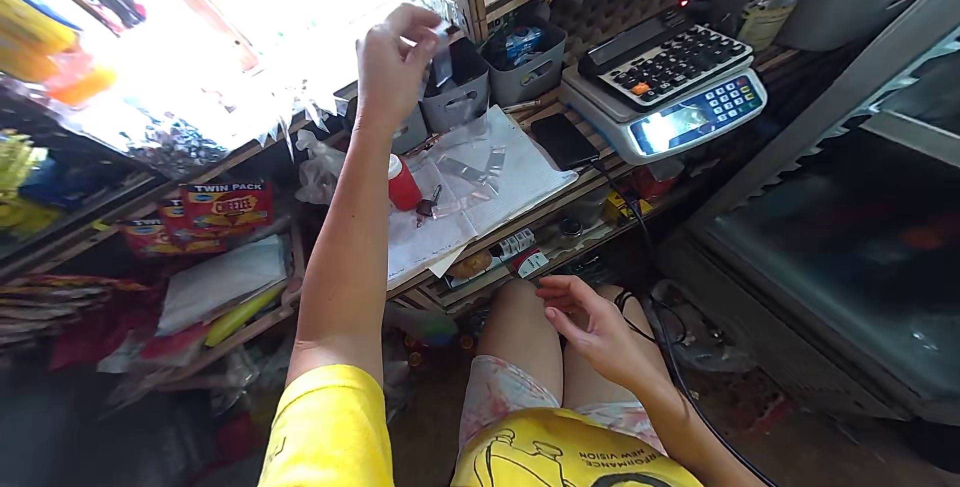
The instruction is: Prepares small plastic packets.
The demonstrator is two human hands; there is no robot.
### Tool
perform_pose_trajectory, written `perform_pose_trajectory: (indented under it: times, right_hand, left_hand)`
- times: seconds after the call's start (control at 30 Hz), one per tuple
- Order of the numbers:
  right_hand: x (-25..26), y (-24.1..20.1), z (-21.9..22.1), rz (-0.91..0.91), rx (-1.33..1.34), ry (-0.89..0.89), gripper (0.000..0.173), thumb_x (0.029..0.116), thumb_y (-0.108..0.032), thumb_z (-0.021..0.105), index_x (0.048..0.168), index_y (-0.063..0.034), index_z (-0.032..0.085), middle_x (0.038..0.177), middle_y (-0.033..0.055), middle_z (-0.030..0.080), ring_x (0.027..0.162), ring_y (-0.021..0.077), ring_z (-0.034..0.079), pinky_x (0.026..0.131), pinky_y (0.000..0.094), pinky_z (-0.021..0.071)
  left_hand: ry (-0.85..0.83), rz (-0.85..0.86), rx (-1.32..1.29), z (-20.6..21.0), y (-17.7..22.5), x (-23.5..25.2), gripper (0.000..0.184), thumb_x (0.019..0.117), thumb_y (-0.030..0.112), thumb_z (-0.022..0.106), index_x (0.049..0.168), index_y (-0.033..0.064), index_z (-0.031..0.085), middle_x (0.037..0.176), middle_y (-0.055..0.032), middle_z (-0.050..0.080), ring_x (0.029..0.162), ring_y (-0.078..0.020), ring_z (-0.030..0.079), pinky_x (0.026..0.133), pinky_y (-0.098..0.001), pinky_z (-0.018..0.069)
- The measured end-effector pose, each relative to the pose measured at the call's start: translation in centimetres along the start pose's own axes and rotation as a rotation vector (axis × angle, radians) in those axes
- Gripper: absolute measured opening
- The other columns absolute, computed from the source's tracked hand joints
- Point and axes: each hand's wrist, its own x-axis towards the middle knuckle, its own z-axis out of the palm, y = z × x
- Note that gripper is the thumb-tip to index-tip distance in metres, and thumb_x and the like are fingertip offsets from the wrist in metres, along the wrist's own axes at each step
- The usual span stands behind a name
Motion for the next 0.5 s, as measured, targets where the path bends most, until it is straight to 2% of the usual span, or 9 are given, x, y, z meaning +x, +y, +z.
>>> perform_pose_trajectory:
  times: [0.13, 0.3, 0.43, 0.5]
  right_hand:
    - [1.1, -1.1, -0.2, -0.035, 0.023, -0.001, 0.040, 0.0994, -0.020, 0.063, 0.136, -0.0034, 0.059, 0.124, 0.0066, 0.070, 0.111, 0.0141, 0.069, 0.095, 0.0286, 0.0593]
    - [3.1, -3.7, -0.1, -0.118, 0.064, 0.044, 0.034, 0.1001, -0.017, 0.063, 0.131, -0.0029, 0.062, 0.120, 0.0079, 0.071, 0.108, 0.0162, 0.070, 0.095, 0.0319, 0.0604]
    - [5.1, -6.2, 0.3, -0.133, 0.134, 0.091, 0.026, 0.1025, -0.017, 0.060, 0.127, -0.0099, 0.066, 0.116, 0.0027, 0.072, 0.105, 0.0133, 0.070, 0.091, 0.0303, 0.0599]
    - [5.9, -7.5, 0.5, -0.123, 0.217, 0.115, 0.027, 0.1059, -0.019, 0.053, 0.128, -0.0096, 0.066, 0.120, 0.0027, 0.071, 0.108, 0.0140, 0.069, 0.093, 0.0314, 0.0589]
  left_hand:
    - [0.095, -0.087, -0.262, -0.7, -0.1, 0.0, 0.036, 0.1001, 0.013, 0.062, 0.135, 0.0031, 0.058, 0.103, -0.0051, 0.071, 0.083, -0.0088, 0.069, 0.077, -0.0275, 0.0587]
    - [0.164, -0.236, -0.608, -1.4, 2.7, -2.0, 0.023, 0.1010, 0.004, 0.059, 0.124, 0.0022, 0.058, 0.096, -0.0033, 0.069, 0.078, -0.0109, 0.069, 0.073, -0.0267, 0.0607]
    - [0.103, -0.243, -0.699, -0.5, 5.3, -5.1, 0.020, 0.1010, 0.004, 0.060, 0.121, 0.0034, 0.058, 0.097, -0.0017, 0.070, 0.079, -0.0095, 0.068, 0.073, -0.0251, 0.0593]
    - [0.015, -0.193, -0.697, 0.5, 6.4, -7.2, 0.023, 0.1018, 0.006, 0.059, 0.124, 0.0021, 0.058, 0.102, -0.0022, 0.069, 0.081, -0.0097, 0.068, 0.073, -0.0269, 0.0593]
